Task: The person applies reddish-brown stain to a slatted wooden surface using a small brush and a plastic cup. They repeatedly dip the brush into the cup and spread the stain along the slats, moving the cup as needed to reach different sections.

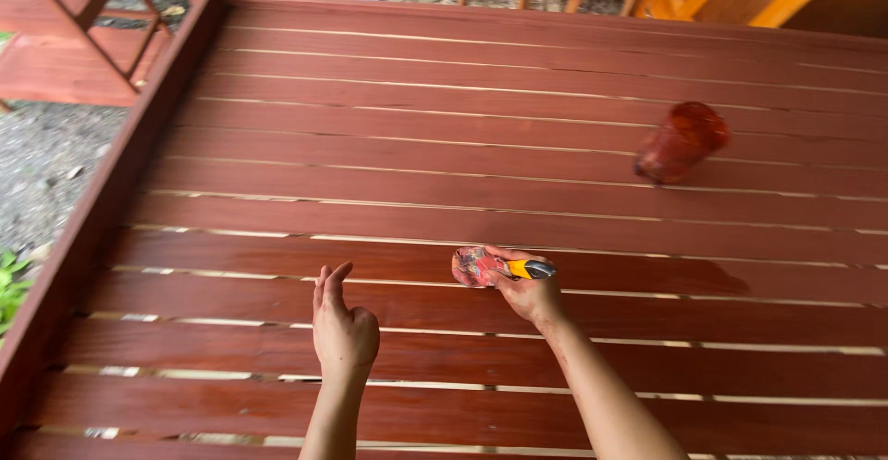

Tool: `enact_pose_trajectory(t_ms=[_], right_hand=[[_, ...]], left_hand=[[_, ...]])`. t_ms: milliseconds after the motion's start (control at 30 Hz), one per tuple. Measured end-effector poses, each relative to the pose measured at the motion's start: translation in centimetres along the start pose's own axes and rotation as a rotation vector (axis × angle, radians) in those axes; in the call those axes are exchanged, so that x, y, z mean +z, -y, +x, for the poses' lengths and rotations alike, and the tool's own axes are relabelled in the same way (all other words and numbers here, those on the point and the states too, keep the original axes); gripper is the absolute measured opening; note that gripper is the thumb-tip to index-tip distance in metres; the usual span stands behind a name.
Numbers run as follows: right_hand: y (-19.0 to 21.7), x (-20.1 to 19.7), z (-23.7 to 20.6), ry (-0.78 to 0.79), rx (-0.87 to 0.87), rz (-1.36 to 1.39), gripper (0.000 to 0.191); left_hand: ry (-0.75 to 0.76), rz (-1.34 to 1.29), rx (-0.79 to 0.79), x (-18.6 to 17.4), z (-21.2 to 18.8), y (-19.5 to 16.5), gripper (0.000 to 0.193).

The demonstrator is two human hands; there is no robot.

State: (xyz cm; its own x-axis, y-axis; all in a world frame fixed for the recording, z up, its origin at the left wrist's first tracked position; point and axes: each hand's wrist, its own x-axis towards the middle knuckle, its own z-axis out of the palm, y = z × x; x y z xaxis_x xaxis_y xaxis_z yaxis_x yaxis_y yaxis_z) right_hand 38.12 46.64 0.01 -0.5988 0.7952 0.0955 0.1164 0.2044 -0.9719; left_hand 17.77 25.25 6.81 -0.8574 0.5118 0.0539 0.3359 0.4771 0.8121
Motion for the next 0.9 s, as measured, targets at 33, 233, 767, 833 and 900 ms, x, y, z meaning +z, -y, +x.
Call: enact_pose_trajectory(t_ms=[33, 233, 767, 833, 900], right_hand=[[-0.3, -2.2, -0.6, -0.021, -0.008, -0.024, 0.043], [-3.2, -17.7, -5.4, -0.189, 0.076, -0.124, 0.041], [-11.0, -67.5, -18.7, -0.689, 0.212, -0.602, 0.042], [-10.4, -68.3, -18.7, -0.774, 0.166, -0.893, 0.04], [-9.9, -66.7, -17.9, -0.792, 0.257, -1.121, 0.035]], left_hand=[[0.034, -0.011, -0.032, 1.6, -0.6, -1.2, 0.07], [0.125, -0.025, 0.236, 13.2, -6.4, -9.0, 0.07], [0.309, -0.067, 0.226, 39.4, -19.0, -24.2, 0.069], [0.339, -0.009, 0.207, 40.8, -17.7, -25.1, 0.077], [0.358, 0.013, 0.179, 41.5, -15.4, -26.1, 0.085]])
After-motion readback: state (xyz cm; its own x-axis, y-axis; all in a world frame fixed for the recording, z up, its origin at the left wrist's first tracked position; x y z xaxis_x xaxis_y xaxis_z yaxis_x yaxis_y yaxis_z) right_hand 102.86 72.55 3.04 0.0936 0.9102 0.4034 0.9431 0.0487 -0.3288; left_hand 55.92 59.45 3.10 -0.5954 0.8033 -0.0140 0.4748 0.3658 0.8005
